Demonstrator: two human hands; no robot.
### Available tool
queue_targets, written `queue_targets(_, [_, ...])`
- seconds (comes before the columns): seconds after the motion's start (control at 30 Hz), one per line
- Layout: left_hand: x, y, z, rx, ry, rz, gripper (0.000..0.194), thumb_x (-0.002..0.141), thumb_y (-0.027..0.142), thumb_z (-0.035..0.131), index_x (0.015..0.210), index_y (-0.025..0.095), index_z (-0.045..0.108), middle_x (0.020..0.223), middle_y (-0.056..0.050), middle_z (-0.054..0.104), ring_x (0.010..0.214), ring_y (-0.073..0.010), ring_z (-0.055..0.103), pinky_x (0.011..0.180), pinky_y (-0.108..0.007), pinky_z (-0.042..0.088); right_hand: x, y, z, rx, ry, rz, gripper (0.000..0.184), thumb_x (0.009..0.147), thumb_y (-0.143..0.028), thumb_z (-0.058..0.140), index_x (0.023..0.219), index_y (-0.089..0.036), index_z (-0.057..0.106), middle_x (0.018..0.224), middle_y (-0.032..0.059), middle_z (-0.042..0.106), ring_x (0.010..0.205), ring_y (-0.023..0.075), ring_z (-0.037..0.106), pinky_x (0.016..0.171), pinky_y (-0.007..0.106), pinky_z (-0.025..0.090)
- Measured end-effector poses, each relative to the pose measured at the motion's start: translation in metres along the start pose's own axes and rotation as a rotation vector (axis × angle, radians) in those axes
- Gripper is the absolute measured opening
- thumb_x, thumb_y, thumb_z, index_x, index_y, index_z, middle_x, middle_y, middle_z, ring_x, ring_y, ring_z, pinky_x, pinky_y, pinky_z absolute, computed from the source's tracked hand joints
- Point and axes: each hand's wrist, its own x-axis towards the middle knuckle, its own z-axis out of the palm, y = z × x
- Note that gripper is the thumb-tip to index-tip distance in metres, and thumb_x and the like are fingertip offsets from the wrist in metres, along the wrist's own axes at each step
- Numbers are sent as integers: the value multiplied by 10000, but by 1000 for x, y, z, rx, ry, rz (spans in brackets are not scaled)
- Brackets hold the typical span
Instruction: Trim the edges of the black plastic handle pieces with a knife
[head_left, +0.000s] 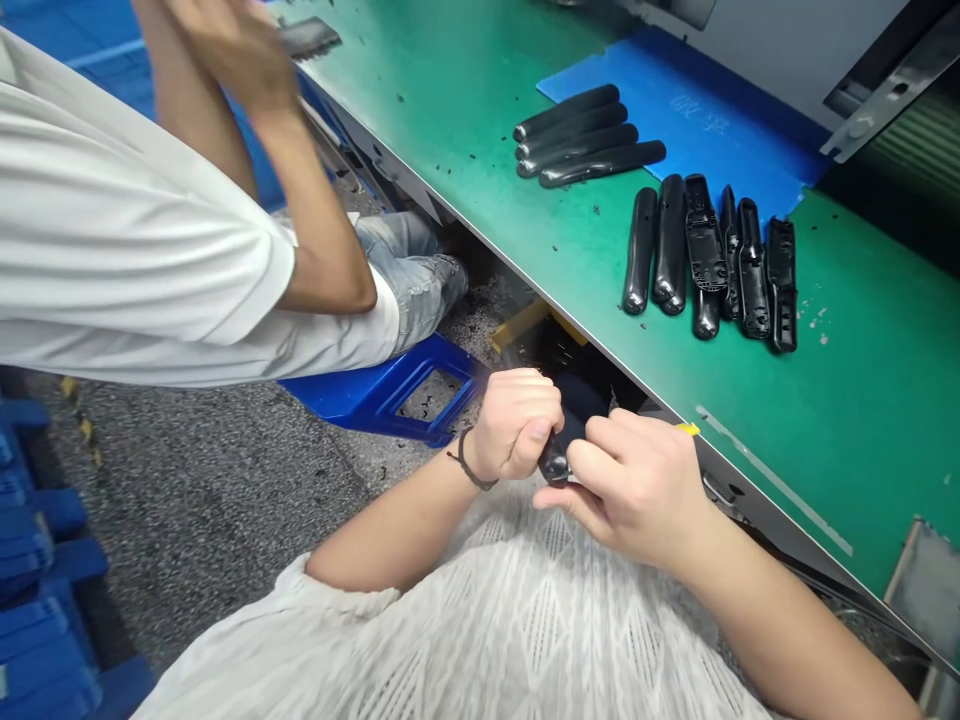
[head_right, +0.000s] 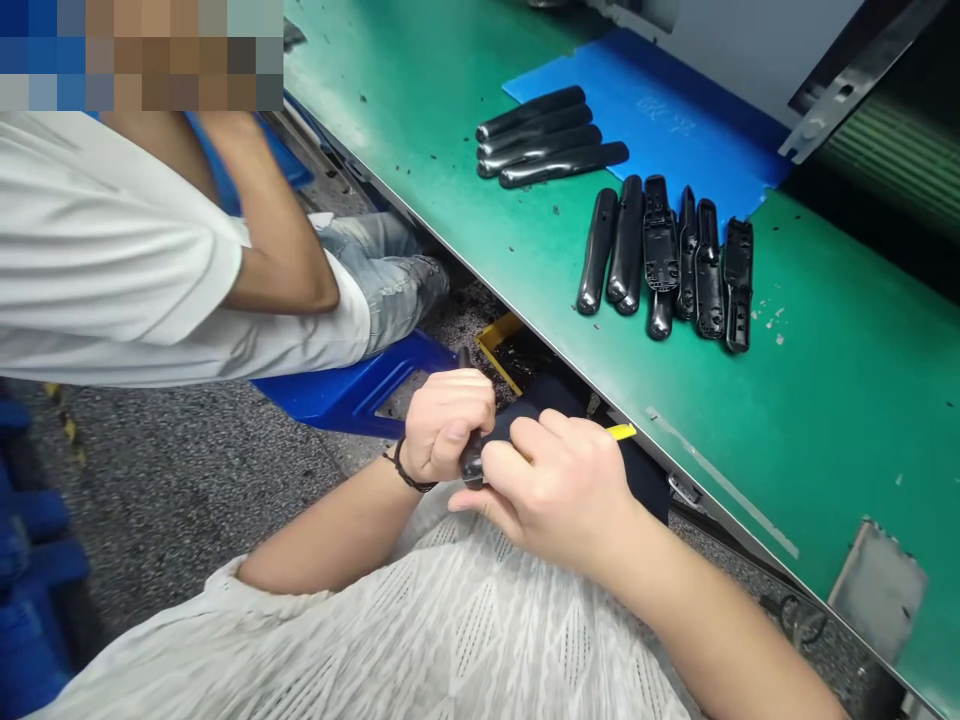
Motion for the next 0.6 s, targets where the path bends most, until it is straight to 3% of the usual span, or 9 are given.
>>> queue_targets(0.2, [-5,5,8,10,99,22,593,1035,524,249,586,237,508,552,-56,489,545,-198,409,657,-382,322,-6,0,5,-225,144,-42,490,1006,-620,534,715,-226,556,620,-2,411,626,164,286,576,353,180])
queue_targets(0.4, [-7,24,22,-73,173,-243,611,1076,548,253,625,207,483,586,-22,471,551,-156,420,599,-331,298,-9,6,13,-344,254,3,500,1021,-603,516,696,-225,554,594,3,409,613,166,271,573,362,168])
queue_targets(0.5, [-10,27,25,-254,72,-384,620,1071,600,252,660,194,476,614,-9,460,570,-139,428,588,-306,320,-9,12,18,-358,303,37,485,1014,-562,562,669,-224,517,580,-7,389,604,160,270,568,361,163])
queue_targets(0.6, [-12,26,25,-536,-134,-499,546,1051,641,312,862,188,553,696,-29,601,558,-146,550,544,-281,400,-9,20,18,-231,341,116,428,1029,-439,581,672,-223,484,588,-18,391,599,149,298,563,350,187])
